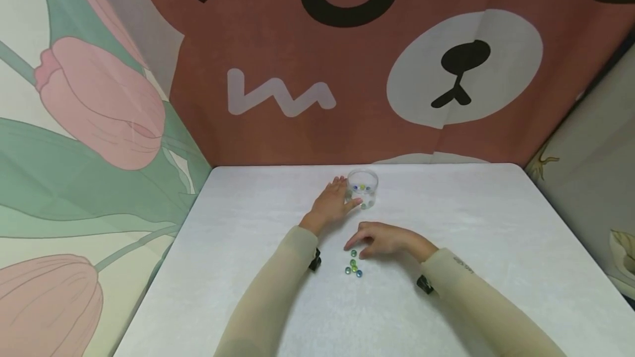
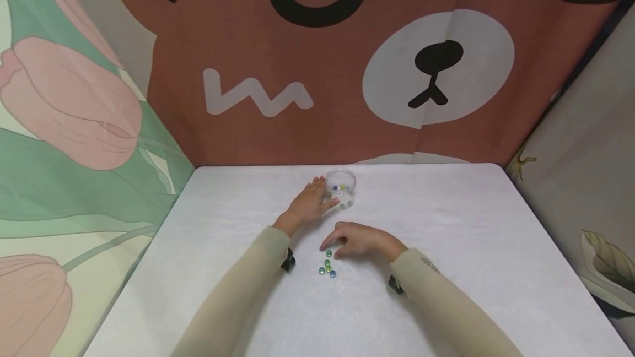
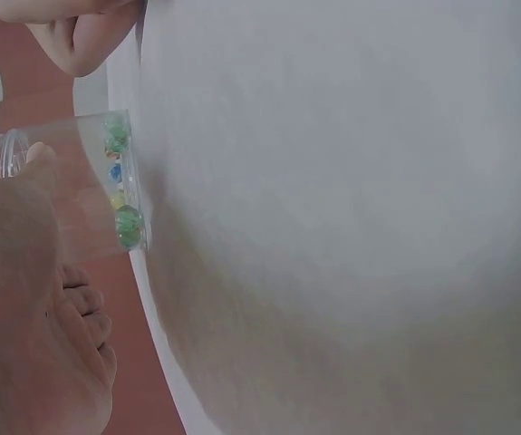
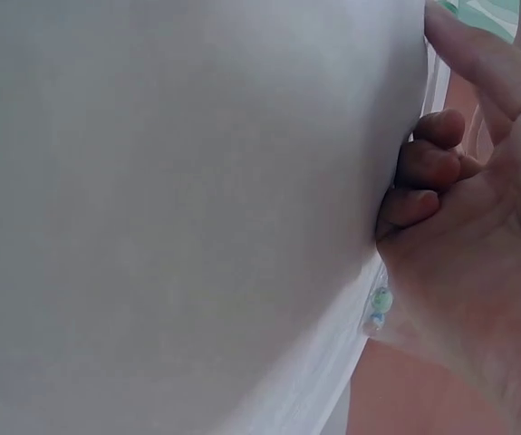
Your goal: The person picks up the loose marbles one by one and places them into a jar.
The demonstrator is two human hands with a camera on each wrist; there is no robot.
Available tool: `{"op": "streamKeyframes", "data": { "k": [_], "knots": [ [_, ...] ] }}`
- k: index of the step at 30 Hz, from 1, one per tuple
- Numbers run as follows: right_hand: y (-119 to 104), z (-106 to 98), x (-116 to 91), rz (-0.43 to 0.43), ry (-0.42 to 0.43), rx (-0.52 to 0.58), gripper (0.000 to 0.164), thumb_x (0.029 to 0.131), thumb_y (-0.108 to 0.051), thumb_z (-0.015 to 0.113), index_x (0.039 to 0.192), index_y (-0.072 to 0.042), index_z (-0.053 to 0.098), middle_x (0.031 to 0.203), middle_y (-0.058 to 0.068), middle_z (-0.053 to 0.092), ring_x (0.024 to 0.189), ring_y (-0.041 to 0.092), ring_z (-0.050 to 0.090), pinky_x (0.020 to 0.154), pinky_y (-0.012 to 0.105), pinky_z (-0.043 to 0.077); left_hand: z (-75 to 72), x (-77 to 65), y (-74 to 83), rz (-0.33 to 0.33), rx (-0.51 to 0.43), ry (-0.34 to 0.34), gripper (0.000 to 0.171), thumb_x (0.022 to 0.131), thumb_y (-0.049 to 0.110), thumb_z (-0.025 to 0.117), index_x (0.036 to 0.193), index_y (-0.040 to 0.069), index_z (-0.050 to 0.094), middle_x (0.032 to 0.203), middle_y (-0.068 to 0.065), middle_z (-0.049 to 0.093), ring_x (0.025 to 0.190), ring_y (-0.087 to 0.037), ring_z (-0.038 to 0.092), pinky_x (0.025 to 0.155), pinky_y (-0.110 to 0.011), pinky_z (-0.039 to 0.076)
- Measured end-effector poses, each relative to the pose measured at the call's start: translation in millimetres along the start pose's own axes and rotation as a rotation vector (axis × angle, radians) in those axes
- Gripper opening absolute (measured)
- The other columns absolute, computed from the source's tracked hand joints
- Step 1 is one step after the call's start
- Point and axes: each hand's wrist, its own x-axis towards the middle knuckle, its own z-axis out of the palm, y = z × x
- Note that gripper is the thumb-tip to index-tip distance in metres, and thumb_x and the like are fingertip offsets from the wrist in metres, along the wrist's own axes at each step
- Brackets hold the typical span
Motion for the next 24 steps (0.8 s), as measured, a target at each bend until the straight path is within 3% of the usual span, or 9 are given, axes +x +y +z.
{"op": "streamKeyframes", "data": {
  "k": [11,24],
  "knots": [
    [-2.3,2.7,3.2,0.012,0.036,0.001,0.019,0.088,-0.016,0.080,0.106,-0.021,0.080,0.083,-0.004,0.053,0.074,0.004,0.041,0.068,0.021,0.039,1.1,0.9,-1.0,0.000,-0.008,0.003,0.090,0.102,0.066,0.035,0.161,0.001,0.018,0.168,-0.014,0.017,0.157,-0.025,0.011,0.128,-0.034,0.010],
    [-3.3,-1.6,0.3,0.001,0.067,0.019,0.016,0.092,-0.019,0.077,0.107,-0.023,0.080,0.085,-0.009,0.055,0.078,0.003,0.046,0.073,0.021,0.043,0.2,-0.5,-0.5,0.006,-0.016,0.003,0.089,0.102,0.066,0.036,0.161,0.001,0.019,0.168,-0.014,0.018,0.157,-0.026,0.013,0.128,-0.035,0.010]
  ]
}}
